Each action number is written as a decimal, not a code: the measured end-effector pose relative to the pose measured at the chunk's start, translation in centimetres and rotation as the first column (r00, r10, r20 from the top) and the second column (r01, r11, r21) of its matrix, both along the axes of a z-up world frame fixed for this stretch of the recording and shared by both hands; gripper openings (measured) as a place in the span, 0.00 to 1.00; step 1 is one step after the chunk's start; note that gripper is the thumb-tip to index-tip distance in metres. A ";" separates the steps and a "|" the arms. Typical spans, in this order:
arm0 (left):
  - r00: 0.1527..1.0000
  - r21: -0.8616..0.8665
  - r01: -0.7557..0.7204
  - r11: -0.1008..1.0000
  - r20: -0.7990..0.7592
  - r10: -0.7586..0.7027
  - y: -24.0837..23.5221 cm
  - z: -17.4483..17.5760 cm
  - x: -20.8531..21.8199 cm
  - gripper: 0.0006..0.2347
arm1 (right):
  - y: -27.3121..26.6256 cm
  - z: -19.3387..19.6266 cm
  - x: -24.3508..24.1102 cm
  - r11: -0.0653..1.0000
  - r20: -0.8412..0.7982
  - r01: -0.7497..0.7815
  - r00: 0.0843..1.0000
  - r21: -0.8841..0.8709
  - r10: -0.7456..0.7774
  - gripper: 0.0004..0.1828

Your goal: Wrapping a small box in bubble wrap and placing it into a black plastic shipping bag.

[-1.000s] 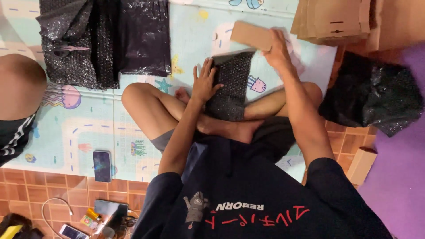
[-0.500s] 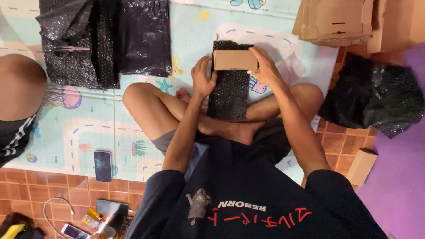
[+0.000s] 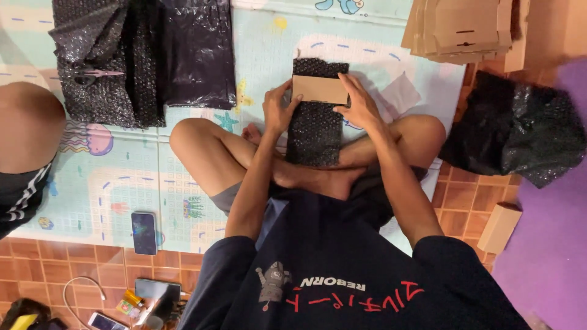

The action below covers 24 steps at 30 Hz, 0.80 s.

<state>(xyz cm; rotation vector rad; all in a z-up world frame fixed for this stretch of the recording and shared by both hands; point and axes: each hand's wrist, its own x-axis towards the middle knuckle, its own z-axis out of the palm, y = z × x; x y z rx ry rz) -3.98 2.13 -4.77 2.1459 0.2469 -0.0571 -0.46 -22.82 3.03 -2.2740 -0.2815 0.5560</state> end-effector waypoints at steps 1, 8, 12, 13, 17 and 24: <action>1.000 -0.011 -0.011 1.000 -0.015 0.011 0.0 -0.2 0.0 0.22 | -0.1 0.3 0.2 1.000 -0.026 -0.016 1.000 0.000 0.016 0.46; 1.000 0.014 -0.013 1.000 -0.022 0.013 0.2 -0.9 -0.6 0.21 | -0.9 -4.7 2.8 0.983 0.233 0.179 0.956 0.028 -0.180 0.18; 1.000 0.001 -0.026 1.000 -0.001 0.026 0.2 -0.6 -0.6 0.22 | -0.1 -3.4 2.9 0.991 0.138 0.028 0.990 -0.128 -0.010 0.23; 1.000 -0.015 -0.030 0.999 0.010 0.030 0.0 -0.3 -0.6 0.23 | -0.1 -4.0 2.8 0.984 0.148 0.001 0.989 -0.178 0.026 0.23; 1.000 -0.010 -0.008 1.000 -0.005 0.008 0.1 0.0 -0.5 0.22 | -0.6 -6.9 3.0 0.990 0.184 0.013 0.983 -0.143 0.014 0.22; 0.983 0.025 -0.051 0.998 -0.177 0.055 0.3 -0.7 2.1 0.26 | -0.6 -10.0 2.3 0.963 0.419 0.138 0.879 0.231 -0.227 0.11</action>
